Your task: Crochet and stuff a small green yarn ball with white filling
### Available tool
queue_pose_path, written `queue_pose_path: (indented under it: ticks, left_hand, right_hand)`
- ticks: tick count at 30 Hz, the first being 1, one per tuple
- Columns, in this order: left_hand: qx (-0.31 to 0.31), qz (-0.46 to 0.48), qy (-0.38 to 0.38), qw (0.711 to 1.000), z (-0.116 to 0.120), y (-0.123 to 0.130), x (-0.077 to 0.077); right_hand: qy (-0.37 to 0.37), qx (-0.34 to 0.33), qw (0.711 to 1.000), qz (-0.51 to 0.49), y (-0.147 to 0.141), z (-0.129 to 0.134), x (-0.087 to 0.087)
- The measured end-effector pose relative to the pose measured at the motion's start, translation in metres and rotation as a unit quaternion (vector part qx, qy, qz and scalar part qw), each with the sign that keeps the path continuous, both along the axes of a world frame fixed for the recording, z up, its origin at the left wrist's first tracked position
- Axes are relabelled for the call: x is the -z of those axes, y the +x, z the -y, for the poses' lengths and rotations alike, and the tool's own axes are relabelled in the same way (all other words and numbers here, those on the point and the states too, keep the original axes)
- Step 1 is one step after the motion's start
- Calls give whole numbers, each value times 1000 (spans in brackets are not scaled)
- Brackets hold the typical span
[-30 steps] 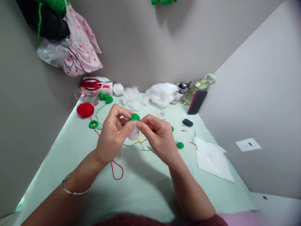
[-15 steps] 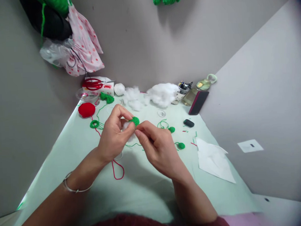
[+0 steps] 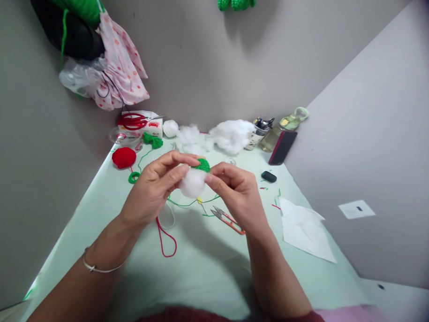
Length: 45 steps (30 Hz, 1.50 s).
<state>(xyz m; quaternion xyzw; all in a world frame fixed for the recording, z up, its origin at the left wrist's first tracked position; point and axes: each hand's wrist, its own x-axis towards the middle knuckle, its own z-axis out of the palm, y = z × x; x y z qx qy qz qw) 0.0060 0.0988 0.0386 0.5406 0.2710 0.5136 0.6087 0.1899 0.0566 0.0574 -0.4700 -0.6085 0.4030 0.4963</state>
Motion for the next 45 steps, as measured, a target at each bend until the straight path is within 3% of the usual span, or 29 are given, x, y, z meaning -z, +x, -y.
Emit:
queue_pose_path:
  ticks: [4, 8, 17, 24, 26, 34, 40, 45]
  left_hand:
    - [13, 29, 16, 999, 0, 3, 3]
    - [-3, 37, 13, 999, 3, 8, 4]
    - [-36, -37, 22, 998, 7, 13, 8]
    - [-167, -143, 125, 967, 10, 17, 12]
    - [-180, -141, 135, 964, 9, 18, 14]
    - [-147, -40, 68, 986, 7, 19, 11]
    - [-45, -35, 55, 997, 10, 11, 2]
    - [-23, -54, 54, 997, 9, 5, -3]
  right_hand:
    - [-26, -26, 998, -59, 0, -6, 4]
    - [-30, -21, 998, -52, -3, -7, 8]
    - [44, 24, 994, 98, -9, -1, 6]
    - [112, 33, 960, 254, -23, 10, 4]
    - [137, 34, 953, 267, -26, 12, 4]
    - [35, 42, 991, 124, -20, 2, 12]
    - [70, 113, 983, 123, -19, 2, 5]
    - [49, 47, 991, 115, -11, 6, -3]
